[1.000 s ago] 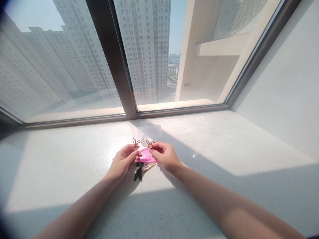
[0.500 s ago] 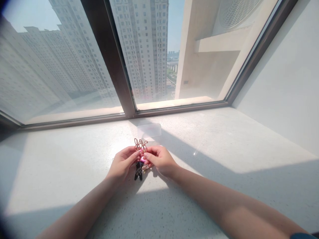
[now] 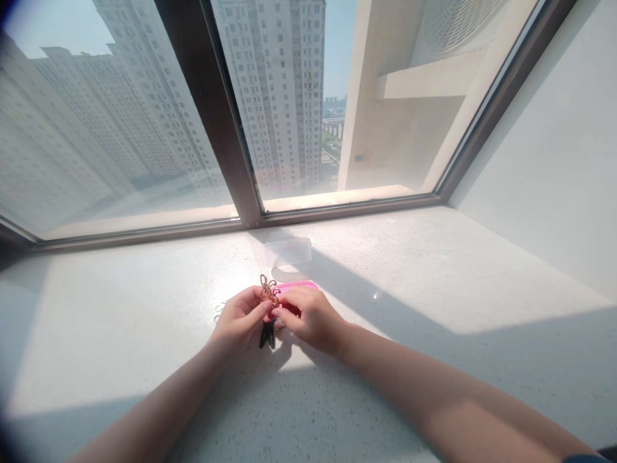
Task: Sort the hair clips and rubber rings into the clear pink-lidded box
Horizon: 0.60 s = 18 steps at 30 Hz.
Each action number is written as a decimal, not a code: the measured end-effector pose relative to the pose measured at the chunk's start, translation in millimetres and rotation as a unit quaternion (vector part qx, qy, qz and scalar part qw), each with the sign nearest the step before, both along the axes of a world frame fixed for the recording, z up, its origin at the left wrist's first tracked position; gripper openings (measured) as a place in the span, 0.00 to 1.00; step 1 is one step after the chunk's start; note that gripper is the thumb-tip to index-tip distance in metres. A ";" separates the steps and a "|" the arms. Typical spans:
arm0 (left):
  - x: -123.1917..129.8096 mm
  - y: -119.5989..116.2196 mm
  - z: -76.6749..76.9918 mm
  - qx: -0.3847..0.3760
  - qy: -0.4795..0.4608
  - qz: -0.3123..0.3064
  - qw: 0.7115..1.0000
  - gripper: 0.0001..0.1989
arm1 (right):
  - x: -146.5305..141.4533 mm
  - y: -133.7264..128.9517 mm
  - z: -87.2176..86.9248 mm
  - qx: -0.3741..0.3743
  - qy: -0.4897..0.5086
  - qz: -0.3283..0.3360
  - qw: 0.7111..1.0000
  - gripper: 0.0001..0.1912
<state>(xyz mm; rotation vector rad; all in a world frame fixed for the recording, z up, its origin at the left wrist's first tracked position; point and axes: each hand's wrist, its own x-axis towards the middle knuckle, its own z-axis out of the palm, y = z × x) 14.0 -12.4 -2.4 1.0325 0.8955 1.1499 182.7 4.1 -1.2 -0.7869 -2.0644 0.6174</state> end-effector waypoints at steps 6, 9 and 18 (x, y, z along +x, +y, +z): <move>3.0 -2.4 5.0 -0.022 -0.030 -0.005 0.999 0.10 | 0.3 -1.0 3.6 -0.030 0.007 0.037 0.999 0.09; 3.3 -3.0 4.9 -0.018 -0.025 -0.010 0.999 0.09 | -0.2 -1.2 1.9 -0.052 0.002 0.040 0.998 0.09; -7.2 5.4 1.1 0.025 0.019 0.028 0.999 0.05 | 21.8 22.6 -1.1 -0.214 0.113 -0.162 0.957 0.13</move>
